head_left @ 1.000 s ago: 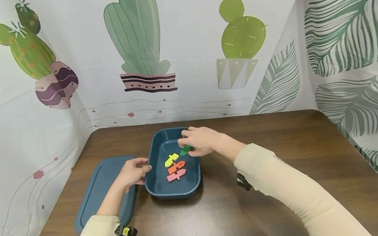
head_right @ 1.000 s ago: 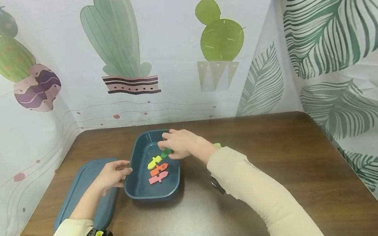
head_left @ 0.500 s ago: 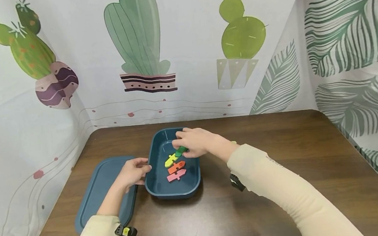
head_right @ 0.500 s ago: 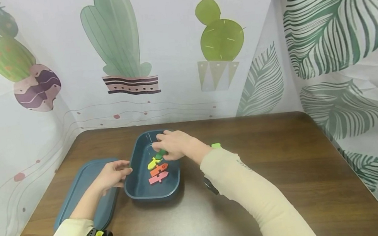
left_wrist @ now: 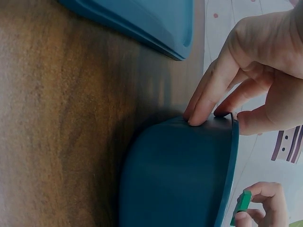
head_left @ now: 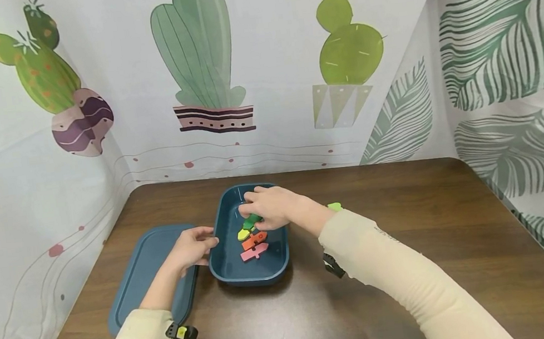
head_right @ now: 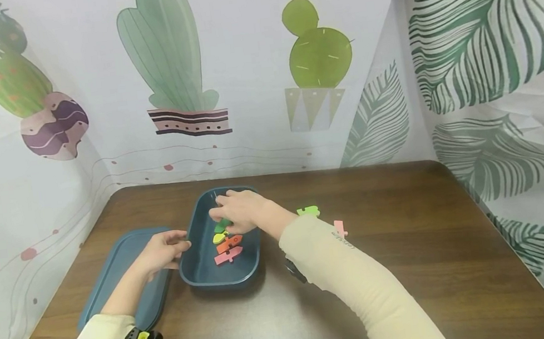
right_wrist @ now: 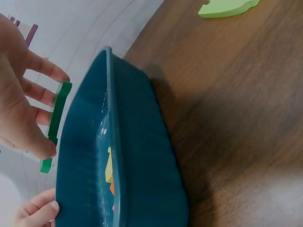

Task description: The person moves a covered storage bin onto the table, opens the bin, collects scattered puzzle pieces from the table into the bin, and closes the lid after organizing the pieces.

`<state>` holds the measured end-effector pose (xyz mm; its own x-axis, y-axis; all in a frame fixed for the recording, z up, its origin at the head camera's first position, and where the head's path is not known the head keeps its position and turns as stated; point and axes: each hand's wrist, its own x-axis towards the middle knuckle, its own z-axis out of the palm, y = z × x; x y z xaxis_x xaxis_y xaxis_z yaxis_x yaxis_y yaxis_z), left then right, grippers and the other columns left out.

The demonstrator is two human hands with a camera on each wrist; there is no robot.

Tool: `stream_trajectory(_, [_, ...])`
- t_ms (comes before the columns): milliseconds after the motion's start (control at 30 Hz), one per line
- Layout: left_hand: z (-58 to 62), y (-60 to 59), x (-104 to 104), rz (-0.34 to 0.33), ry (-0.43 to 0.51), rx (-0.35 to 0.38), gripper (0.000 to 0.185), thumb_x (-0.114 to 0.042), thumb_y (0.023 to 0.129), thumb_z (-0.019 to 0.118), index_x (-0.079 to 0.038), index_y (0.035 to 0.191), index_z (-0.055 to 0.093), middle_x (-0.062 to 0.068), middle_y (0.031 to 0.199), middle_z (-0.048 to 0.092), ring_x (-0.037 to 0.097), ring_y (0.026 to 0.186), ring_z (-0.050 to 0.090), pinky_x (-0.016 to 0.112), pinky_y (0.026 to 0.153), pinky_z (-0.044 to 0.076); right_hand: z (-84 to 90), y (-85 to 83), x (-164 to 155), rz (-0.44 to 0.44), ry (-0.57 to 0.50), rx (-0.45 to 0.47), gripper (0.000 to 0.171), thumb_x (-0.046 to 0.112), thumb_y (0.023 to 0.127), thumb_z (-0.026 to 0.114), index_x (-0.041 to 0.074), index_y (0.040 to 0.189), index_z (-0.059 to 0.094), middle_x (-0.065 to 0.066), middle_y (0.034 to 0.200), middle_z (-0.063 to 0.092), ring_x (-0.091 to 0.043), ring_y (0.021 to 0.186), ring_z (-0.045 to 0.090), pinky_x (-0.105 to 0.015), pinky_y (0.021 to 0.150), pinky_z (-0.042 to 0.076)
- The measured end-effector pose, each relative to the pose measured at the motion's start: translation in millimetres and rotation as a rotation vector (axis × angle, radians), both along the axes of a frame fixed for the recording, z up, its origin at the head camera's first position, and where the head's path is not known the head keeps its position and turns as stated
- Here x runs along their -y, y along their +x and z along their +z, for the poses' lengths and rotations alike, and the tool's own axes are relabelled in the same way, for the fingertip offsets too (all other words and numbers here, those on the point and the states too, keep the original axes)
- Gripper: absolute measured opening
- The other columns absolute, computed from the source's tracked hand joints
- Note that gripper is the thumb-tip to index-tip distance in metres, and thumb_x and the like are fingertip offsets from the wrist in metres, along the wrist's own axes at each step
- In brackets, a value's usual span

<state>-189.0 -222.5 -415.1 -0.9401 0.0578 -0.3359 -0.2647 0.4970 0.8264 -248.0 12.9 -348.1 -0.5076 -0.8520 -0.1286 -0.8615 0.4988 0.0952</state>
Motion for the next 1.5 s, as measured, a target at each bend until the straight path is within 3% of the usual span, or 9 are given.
stream_trajectory(1033, [0.3,-0.4,-0.8,0.009,0.01,0.001,0.045,-0.015,0.091,0.056,0.001,0.131,0.044,0.024,0.123,0.053,0.03,0.097,0.058,0.038,0.068,0.056,-11.4,11.1,13.5,-0.006,0.031,0.025,0.027,0.035,0.087,0.06,0.027,0.111,0.052,0.002,0.109,0.05,-0.015,0.093,0.046,-0.023,0.067,0.046])
stream_trajectory(1300, [0.9,-1.0,-1.3,0.006,0.007,0.004,0.045,-0.015,0.091,0.056,0.001,0.131,0.044,0.024,0.123,0.053,0.032,0.099,0.059,0.039,0.069,0.056,-16.4,10.7,15.0,0.018,0.016,0.025,0.032,0.036,0.085,0.062,0.025,0.114,0.053,0.001,0.11,0.051,-0.015,0.095,0.048,-0.023,0.073,0.048])
stream_trajectory(1500, [1.8,-0.6,-1.2,0.007,0.0,0.005,0.045,-0.015,0.091,0.056,0.001,0.131,0.044,0.024,0.123,0.054,0.031,0.098,0.059,0.038,0.069,0.056,-17.1,11.0,16.4,0.017,0.008,0.045,0.047,0.043,0.085,0.061,0.028,0.128,0.048,0.001,0.12,0.05,-0.015,0.105,0.048,-0.029,0.084,0.048])
